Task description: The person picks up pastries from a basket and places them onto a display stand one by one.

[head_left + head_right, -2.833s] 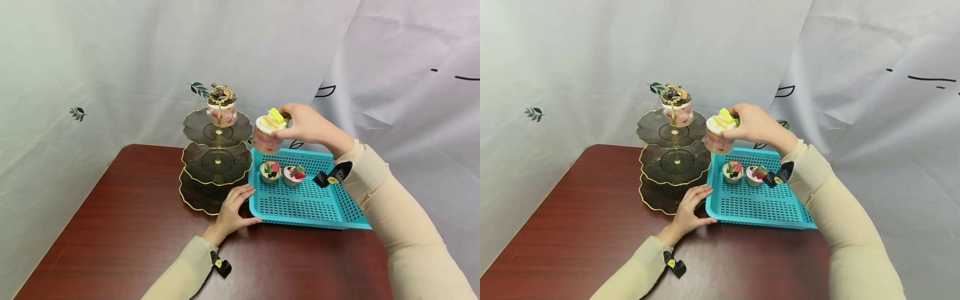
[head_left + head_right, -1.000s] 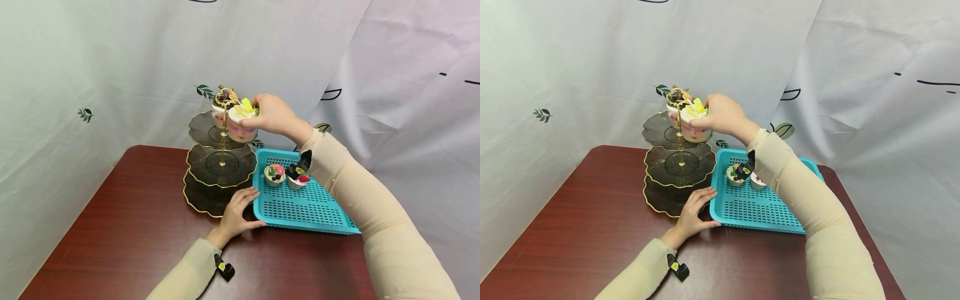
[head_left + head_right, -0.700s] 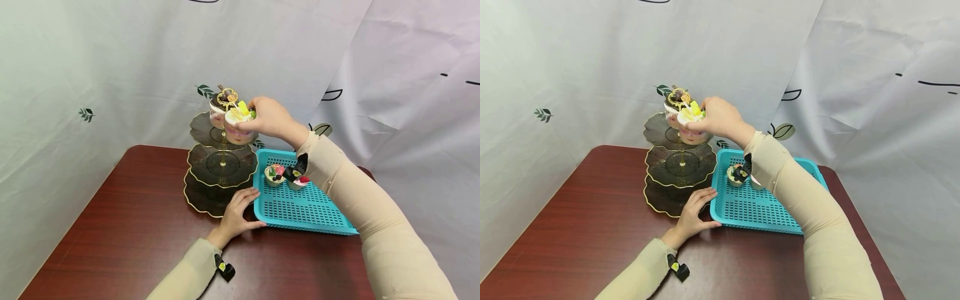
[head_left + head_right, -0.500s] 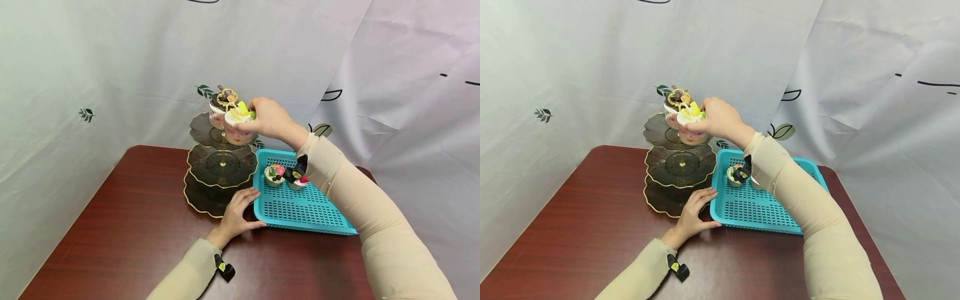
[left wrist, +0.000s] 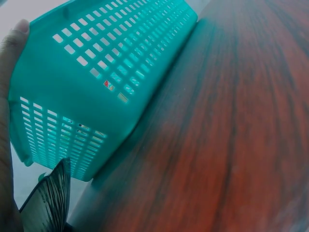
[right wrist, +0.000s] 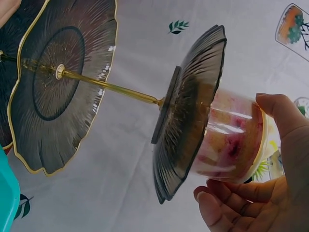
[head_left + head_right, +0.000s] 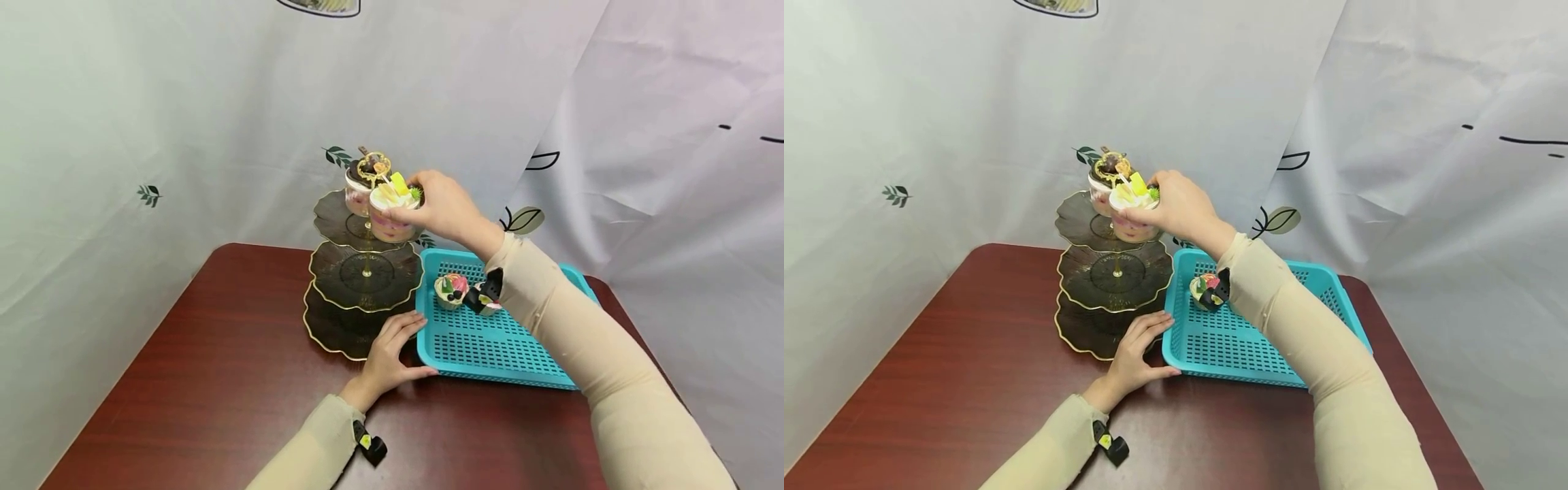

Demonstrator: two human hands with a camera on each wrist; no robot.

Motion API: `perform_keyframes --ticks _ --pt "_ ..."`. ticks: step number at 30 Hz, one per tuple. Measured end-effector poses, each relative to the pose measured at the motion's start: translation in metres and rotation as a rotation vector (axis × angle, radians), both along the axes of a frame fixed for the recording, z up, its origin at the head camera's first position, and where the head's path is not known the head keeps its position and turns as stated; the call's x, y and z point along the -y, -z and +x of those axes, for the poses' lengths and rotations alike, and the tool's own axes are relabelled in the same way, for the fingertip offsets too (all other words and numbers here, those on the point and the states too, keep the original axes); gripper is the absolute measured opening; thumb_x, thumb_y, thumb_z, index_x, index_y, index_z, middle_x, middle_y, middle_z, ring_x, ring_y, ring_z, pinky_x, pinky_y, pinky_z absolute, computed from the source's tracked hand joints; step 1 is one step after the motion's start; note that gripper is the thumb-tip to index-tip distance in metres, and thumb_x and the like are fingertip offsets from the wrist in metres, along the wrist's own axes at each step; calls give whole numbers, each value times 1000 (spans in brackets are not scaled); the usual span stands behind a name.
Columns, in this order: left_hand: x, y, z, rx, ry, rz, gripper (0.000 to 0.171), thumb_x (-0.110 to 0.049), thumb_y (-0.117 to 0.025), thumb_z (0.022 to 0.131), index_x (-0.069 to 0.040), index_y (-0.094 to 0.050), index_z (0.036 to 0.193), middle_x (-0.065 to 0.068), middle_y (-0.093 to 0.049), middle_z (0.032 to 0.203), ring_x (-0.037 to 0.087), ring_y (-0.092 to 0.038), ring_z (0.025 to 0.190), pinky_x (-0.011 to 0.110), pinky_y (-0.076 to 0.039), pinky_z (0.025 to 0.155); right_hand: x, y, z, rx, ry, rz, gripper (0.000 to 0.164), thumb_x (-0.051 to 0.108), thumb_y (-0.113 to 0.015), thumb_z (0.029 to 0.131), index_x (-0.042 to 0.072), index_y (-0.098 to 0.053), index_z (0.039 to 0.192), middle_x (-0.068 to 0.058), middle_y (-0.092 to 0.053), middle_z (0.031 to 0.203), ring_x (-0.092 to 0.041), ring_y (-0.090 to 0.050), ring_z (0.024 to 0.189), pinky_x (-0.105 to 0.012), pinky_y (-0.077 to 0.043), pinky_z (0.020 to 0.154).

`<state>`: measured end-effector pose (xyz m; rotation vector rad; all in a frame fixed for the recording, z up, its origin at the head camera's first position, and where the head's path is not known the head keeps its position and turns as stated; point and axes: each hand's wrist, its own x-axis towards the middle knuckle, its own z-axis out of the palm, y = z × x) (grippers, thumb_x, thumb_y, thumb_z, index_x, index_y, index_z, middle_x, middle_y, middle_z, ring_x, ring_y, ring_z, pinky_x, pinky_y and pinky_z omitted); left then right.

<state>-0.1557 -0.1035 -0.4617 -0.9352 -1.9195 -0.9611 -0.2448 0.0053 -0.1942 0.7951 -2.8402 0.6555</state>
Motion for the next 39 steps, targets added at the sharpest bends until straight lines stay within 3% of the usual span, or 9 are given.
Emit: perform_keyframes --ticks 8,28,39 --pt "0 1 2 3 -1 1 79 -60 -73 73 2 -62 122 16 -62 124 28 -54 120 36 -49 101 -2 7 -2 19 5 -46 66 52 -69 81 5 -57 127 -8 -60 112 -20 -57 92 -33 -49 75" --pt "-2 0 3 13 -1 -5 78 -60 -73 74 -3 -61 125 14 -61 124 28 -55 119 37 -49 100 -7 4 0 18 -9 -36 72 54 -68 82 6 -54 134 -10 -58 125 -21 -60 98 -36 -52 81" --pt "-3 1 1 8 -4 -4 77 -61 -71 75 -3 -61 125 12 -61 125 28 -55 119 37 -48 101 -23 4 5 25 -4 -52 61 50 -49 96 5 -50 137 -14 -58 127 -26 -61 106 -43 -51 89"
